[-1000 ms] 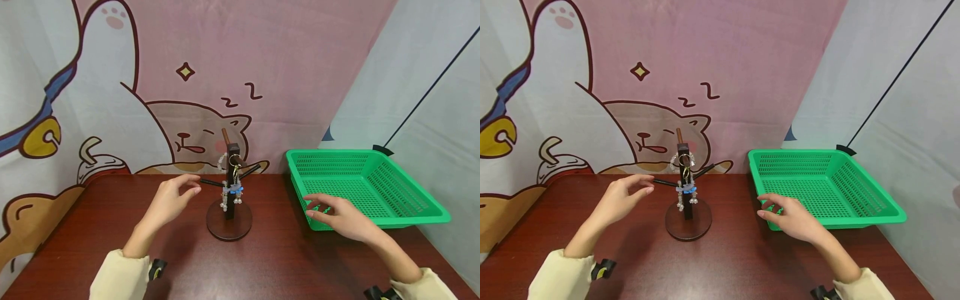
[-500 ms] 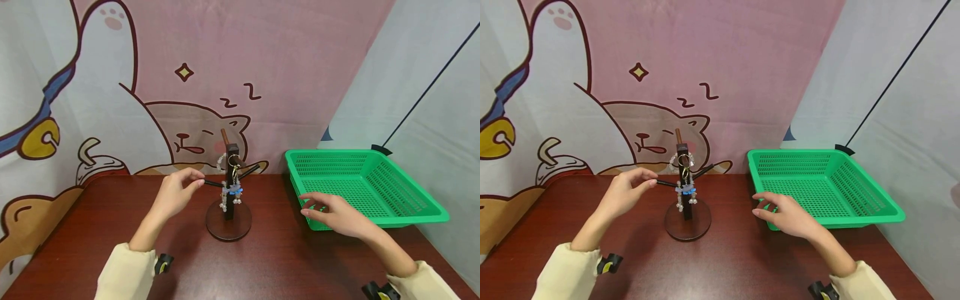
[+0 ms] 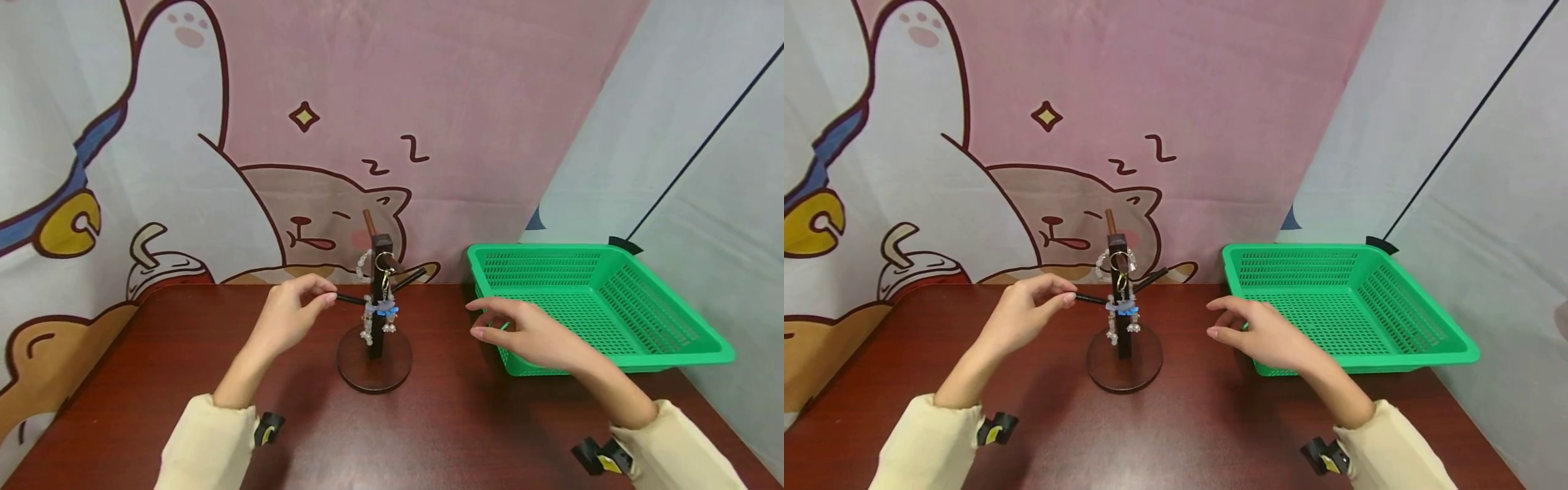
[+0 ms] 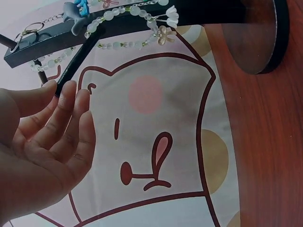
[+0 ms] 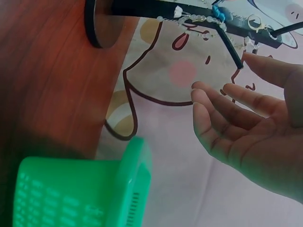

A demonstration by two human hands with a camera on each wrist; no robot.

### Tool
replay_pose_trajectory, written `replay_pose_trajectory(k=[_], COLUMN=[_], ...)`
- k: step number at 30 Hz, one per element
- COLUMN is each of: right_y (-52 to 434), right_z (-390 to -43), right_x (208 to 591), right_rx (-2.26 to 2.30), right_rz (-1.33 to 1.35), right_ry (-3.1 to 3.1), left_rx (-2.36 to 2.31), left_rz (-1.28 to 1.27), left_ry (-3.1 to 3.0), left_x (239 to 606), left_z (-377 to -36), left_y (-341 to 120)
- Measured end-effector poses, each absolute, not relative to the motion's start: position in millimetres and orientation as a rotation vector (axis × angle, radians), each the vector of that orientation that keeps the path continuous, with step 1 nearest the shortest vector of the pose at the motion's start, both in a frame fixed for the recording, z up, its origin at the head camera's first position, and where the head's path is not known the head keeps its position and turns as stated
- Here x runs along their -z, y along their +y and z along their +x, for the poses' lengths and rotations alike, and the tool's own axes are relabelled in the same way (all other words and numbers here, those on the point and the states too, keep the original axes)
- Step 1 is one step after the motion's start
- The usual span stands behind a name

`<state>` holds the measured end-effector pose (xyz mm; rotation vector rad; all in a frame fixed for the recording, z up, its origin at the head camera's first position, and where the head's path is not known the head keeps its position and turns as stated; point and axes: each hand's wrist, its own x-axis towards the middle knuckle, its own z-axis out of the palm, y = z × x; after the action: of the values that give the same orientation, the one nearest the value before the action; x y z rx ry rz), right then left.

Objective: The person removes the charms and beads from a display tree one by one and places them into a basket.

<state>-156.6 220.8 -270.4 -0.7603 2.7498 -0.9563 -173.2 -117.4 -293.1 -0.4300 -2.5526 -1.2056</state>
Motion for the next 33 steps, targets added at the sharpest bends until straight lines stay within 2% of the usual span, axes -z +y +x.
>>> replay_pose_trajectory(k=[33], right_y=[159], right_z=[-189], right_x=[243], right_rx=[1.138], right_rz=[-0.987], right_ry=[2.584], left_rx=[1.29], left_rz=[-0.446], left_ry=[-2.535], left_x=[294], left_z=[-175], left_y=[-117])
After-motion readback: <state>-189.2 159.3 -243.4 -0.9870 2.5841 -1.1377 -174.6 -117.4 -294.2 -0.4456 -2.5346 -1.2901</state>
